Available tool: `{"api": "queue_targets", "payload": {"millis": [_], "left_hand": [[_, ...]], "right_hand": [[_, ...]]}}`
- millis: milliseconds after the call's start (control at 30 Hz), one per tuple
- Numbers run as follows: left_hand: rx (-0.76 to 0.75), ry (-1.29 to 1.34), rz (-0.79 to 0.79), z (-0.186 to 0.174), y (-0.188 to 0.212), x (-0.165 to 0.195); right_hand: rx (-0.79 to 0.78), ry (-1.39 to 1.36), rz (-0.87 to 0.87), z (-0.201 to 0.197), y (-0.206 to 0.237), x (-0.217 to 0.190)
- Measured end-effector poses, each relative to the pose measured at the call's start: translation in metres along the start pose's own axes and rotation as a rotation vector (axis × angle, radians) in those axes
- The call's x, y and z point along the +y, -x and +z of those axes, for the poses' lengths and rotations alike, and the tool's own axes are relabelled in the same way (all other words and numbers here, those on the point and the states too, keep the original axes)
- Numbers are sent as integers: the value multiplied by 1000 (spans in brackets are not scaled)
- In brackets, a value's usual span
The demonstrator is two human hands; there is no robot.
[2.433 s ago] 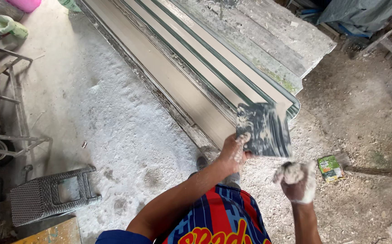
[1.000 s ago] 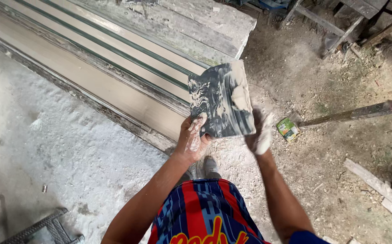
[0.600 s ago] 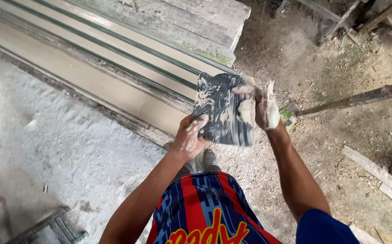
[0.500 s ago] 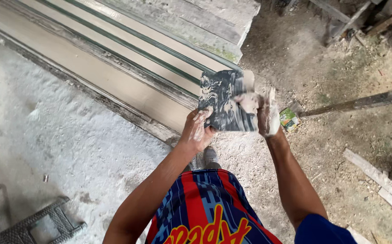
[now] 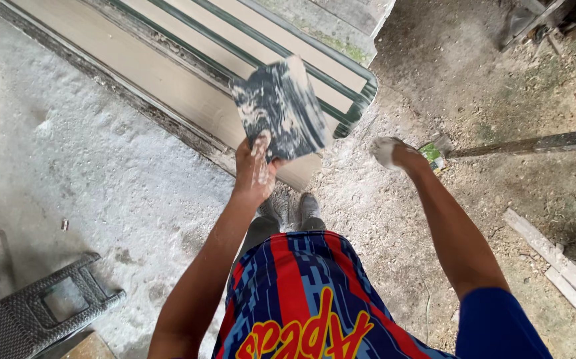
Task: The person holds a sponge pad and spreads white putty over the surface of long molded concrete columns, rubbing it along the fluted grooves and repositioning along the length. Near the end, the person dips the sponge into a bag of powder and continues working the surface.
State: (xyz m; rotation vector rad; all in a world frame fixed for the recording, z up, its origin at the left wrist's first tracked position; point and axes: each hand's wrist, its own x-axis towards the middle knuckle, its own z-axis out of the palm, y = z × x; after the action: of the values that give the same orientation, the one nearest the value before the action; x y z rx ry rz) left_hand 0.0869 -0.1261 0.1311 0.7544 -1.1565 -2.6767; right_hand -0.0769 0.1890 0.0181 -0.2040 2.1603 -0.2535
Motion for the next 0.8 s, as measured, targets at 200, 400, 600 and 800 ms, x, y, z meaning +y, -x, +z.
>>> {"api": "queue_targets", "payload": {"millis": [200, 400, 600, 800], "left_hand": [[-8, -39, -31, -33, 23, -32], [-100, -226, -47, -60, 34, -45], [-315, -398, -83, -31, 34, -43], [-433, -977, -63, 21, 41, -58]], "right_hand": [[185, 92, 173, -18, -26, -3], [422, -205, 237, -28, -19, 20], [639, -1353, 153, -8, -4, 63], [510, -1971, -673, 39, 43, 61]]}}
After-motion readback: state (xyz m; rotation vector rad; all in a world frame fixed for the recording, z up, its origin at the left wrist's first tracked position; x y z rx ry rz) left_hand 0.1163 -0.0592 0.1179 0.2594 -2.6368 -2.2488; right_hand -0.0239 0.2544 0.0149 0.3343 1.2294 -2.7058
